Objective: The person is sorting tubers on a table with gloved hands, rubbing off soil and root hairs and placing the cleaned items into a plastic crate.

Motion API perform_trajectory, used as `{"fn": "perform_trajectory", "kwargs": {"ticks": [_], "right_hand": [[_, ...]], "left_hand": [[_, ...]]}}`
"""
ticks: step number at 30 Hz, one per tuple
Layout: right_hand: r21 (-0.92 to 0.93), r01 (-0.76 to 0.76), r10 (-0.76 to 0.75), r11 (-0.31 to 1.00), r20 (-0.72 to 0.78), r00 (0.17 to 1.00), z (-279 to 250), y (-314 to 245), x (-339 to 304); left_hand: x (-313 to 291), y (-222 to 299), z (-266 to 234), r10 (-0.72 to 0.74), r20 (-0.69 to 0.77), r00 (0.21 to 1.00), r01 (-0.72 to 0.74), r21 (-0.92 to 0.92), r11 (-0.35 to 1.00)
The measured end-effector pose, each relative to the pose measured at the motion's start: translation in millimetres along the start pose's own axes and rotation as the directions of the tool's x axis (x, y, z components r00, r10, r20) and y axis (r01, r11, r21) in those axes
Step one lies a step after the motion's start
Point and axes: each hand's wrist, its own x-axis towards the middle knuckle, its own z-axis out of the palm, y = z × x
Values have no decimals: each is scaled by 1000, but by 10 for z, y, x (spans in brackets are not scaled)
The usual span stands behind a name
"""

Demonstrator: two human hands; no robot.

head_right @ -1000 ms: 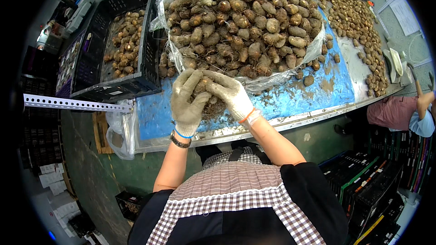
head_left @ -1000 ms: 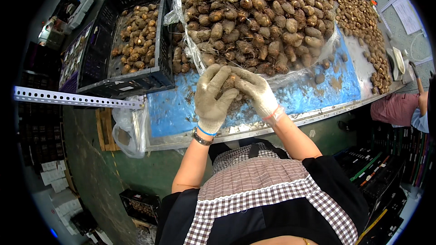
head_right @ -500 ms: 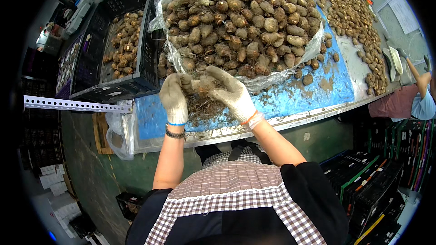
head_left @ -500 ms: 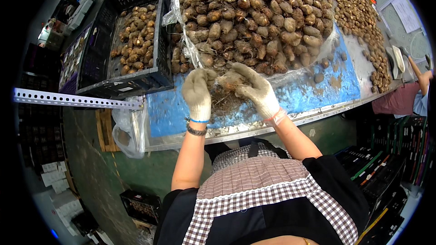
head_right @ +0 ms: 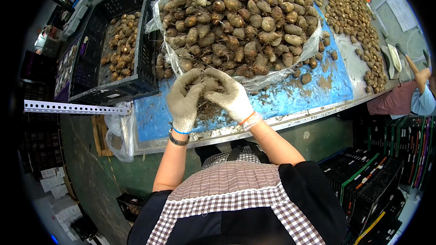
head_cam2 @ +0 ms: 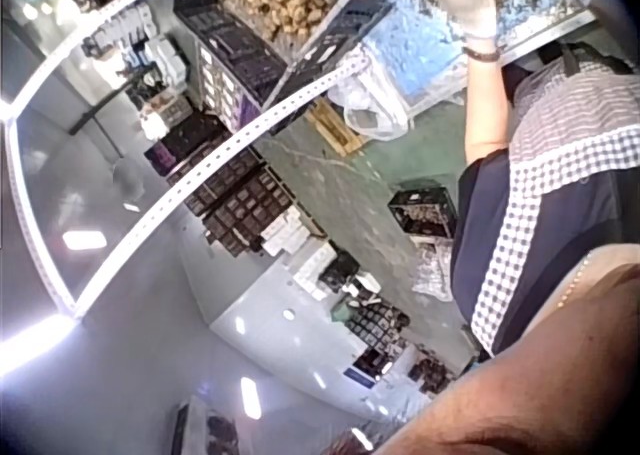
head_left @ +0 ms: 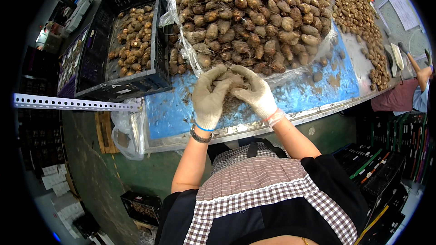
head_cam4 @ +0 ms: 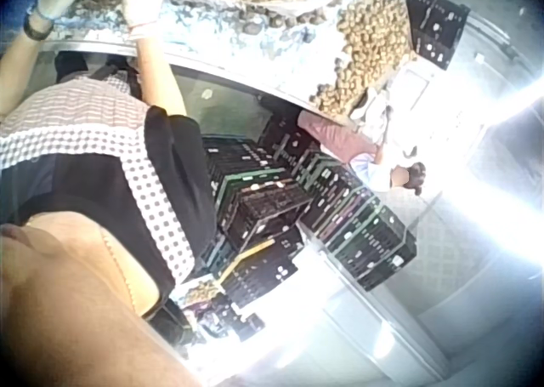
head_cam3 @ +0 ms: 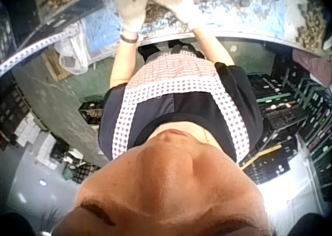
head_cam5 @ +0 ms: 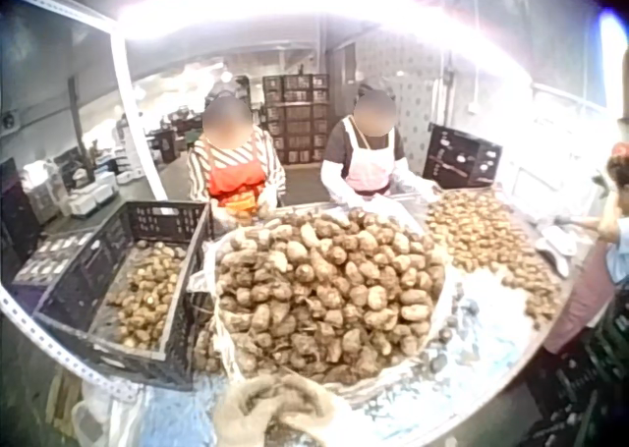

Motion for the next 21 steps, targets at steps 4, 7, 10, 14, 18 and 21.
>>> {"fn": "perform_trajectory", "kwargs": {"ticks": [4,7,10,14,18,21], "right_hand": [[-222,139,-166,965,-110,980,12,39,22],[-371,75,-143,926,-157,977,81,-37,-2],[-349,-101,61,932,-123,991,92,-293,-46],[-397,105,-154,912,-93,984,63,-145,-61],[-451,211,-271,867,-72,960,18,-17,-15],[-629,212,-344,748,-94,934,-30,-24,-10]], "left_hand": [[-2,107,51,235,86,968,-250,311,917],[-52,77,85,389,113,914,-401,397,826],[4,62,69,345,80,935,-349,374,859],[103,71,3,27,-40,999,-13,318,948],[104,29,-103,-18,-28,999,24,235,972],[64,250,90,330,126,935,-353,326,877]]}}
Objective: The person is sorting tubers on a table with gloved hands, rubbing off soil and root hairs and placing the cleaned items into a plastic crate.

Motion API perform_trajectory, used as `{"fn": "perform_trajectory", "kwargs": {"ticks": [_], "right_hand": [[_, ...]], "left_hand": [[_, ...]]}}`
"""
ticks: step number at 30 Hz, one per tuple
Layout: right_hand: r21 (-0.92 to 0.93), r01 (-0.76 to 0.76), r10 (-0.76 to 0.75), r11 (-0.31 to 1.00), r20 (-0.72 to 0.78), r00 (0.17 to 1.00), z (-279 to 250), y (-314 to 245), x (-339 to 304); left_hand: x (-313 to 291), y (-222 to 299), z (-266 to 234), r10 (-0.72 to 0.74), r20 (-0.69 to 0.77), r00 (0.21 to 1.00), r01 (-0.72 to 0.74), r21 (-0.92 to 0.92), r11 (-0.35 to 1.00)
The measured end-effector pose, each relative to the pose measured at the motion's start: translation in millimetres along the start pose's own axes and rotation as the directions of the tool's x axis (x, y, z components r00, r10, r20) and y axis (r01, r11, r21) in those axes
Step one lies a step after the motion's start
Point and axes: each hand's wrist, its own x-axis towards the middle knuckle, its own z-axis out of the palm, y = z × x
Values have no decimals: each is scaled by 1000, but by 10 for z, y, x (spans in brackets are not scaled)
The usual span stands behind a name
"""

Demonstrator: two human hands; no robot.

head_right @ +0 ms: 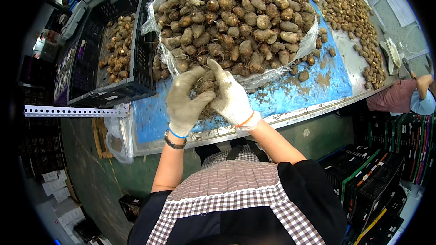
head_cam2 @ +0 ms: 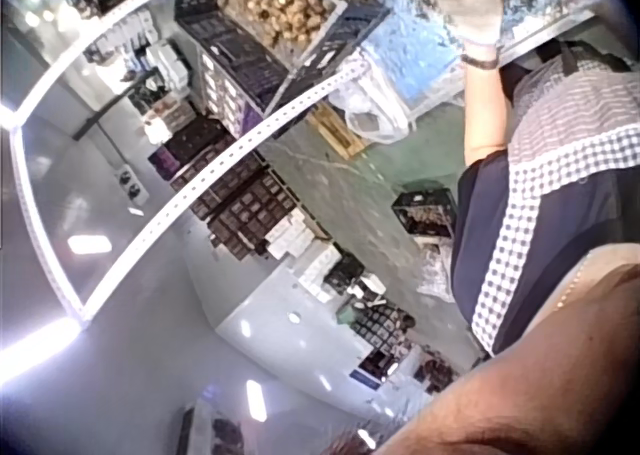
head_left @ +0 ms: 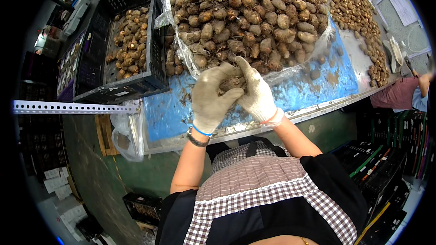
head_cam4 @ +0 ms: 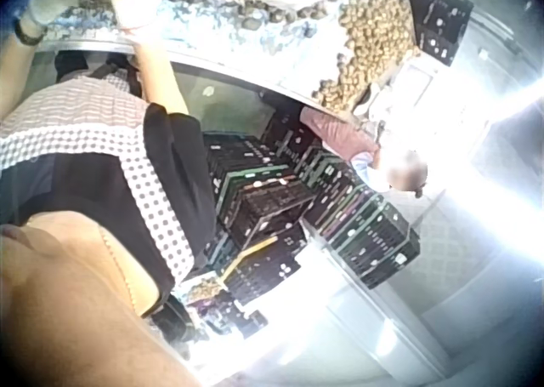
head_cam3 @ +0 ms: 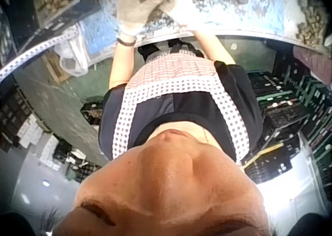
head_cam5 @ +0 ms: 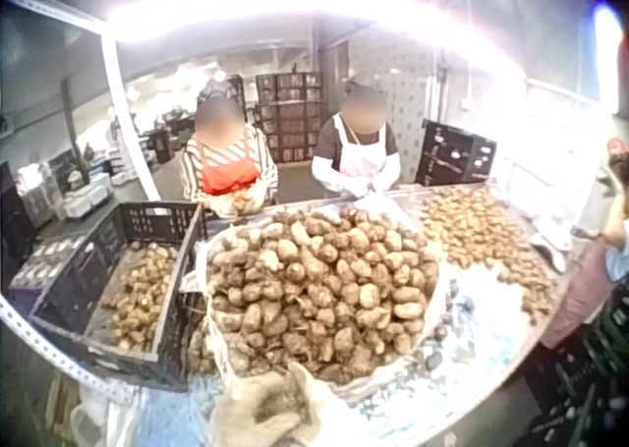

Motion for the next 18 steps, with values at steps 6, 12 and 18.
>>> {"fn": "perform_trajectory", "kwargs": {"ticks": [6,12,18], "right_hand": [[64,17,-18,998,6,1000,23,-77,-66],[173,70,-71,982,-1,997,-34,-4,-76],[441,-142,115,886,88,989,-72,77,-102]], "left_hand": [[-22,-42,34,-141,61,988,139,39,990],[13,-420,25,-582,17,813,565,-262,782],[-16,-54,6,-259,44,965,262,-237,936]]}}
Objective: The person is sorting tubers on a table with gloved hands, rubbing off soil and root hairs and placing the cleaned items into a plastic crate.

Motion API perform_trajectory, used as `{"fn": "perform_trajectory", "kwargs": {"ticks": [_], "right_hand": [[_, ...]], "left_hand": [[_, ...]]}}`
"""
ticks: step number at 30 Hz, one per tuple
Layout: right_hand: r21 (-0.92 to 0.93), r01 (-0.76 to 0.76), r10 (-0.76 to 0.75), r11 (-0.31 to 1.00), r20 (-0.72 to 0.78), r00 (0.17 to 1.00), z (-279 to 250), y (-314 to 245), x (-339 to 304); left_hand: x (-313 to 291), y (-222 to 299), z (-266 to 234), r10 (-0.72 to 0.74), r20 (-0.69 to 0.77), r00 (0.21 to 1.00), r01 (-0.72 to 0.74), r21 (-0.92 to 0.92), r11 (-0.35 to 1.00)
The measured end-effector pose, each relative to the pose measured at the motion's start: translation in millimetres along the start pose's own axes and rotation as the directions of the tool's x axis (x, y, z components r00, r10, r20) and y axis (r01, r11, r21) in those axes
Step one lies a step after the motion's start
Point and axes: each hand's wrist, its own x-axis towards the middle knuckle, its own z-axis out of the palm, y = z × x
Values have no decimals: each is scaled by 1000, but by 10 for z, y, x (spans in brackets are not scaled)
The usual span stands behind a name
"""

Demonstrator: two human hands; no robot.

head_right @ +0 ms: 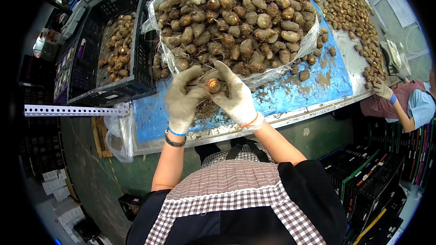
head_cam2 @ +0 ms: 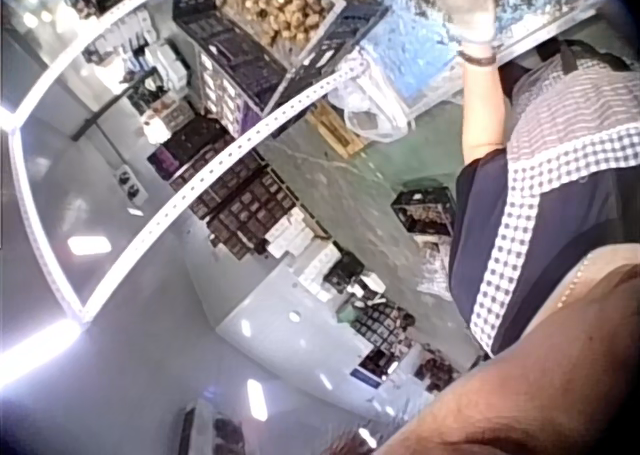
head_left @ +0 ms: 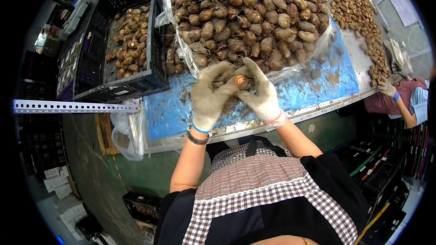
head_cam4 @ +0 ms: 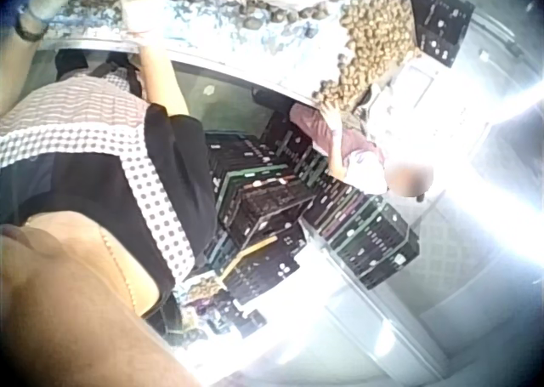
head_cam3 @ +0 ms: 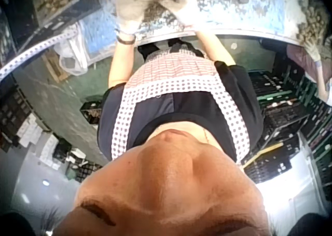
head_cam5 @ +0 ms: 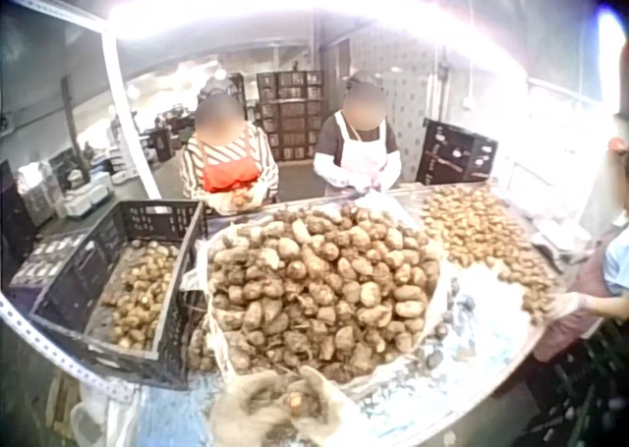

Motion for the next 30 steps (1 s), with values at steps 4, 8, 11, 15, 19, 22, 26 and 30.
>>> {"fn": "perform_trajectory", "kwargs": {"ticks": [4,8,11,15,19,22,26,30], "right_hand": [[114,-7,6,994,9,1000,36,-12,-38],[235,-83,86,968,1,996,27,11,-76],[354,-223,246,908,-22,969,-195,64,-99],[319,-528,573,787,-61,818,-930,190,-347],[381,-313,447,870,-343,826,-2446,1392,-956],[812,226,277,538,-424,862,-3283,1628,-1080],[751,143,431,644,-511,744,-3287,1659,-940],[771,-163,428,616,-153,891,-2135,990,-594]], "left_hand": [[-71,-164,74,235,64,970,-233,-39,972],[-30,-374,83,-46,-49,998,44,-53,998],[-5,-584,-88,-132,-126,983,144,91,985],[-97,-873,-585,-402,-58,914,396,350,849],[-283,-1202,-743,-7,-131,991,78,543,836],[-235,-1234,-706,-19,-1,1000,14,742,671],[-124,-1373,-471,-57,52,997,-18,877,481],[-186,-1585,-630,114,-5,993,-56,847,529]]}}
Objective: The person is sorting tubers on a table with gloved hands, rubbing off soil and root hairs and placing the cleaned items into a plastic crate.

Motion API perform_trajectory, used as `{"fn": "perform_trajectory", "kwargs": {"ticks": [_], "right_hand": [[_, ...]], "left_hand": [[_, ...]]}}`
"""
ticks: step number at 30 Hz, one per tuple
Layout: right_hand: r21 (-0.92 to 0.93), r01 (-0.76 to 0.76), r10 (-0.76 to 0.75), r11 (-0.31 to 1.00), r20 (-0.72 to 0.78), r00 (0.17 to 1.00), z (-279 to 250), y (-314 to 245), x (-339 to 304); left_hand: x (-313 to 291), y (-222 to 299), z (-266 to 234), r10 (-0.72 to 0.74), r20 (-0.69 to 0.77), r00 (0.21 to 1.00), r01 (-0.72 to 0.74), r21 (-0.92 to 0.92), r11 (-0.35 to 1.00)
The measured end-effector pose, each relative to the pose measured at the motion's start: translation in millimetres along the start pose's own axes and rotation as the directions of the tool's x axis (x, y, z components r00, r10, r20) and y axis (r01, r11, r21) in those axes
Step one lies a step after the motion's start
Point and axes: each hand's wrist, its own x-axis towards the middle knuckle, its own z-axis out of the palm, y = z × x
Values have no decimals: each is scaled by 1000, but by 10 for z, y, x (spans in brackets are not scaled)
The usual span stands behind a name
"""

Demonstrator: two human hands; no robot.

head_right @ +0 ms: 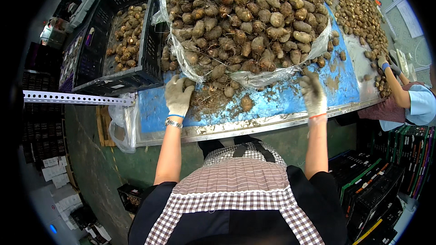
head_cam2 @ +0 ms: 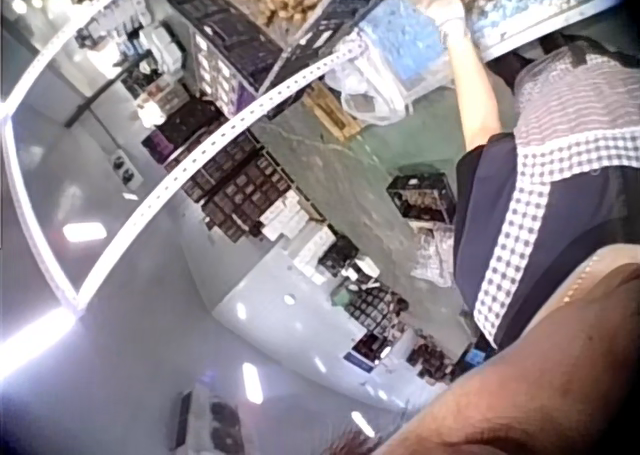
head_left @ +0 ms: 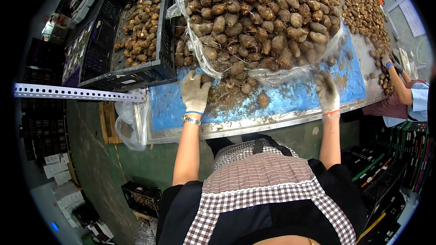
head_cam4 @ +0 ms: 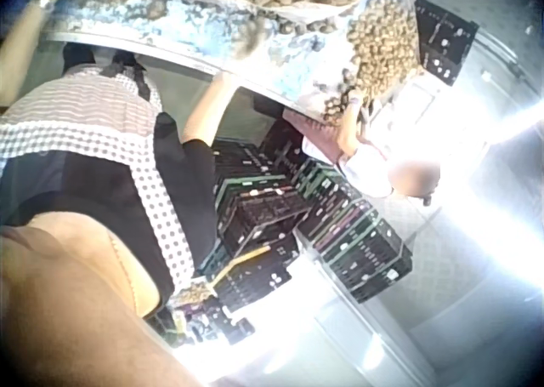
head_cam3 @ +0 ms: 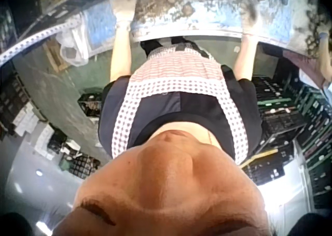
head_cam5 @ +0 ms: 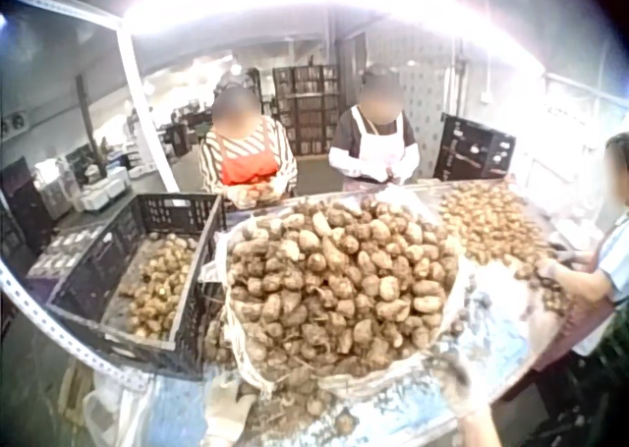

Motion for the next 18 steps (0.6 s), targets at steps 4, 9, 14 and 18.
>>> {"fn": "perform_trajectory", "kwargs": {"ticks": [4,9,14,18], "right_hand": [[-539,-104,117,836,-11,993,1449,327,-309],[-773,419,92,477,519,850,2386,891,-202],[-689,605,-60,399,639,767,2762,1113,-144],[-681,633,-203,367,606,769,2770,1267,-118]], "left_hand": [[21,43,-371,-243,581,777,630,-722,288],[68,674,-1015,-102,581,807,590,-796,137],[-26,745,-890,-35,424,905,423,-887,184],[-49,910,-784,-134,347,928,367,-912,184]]}}
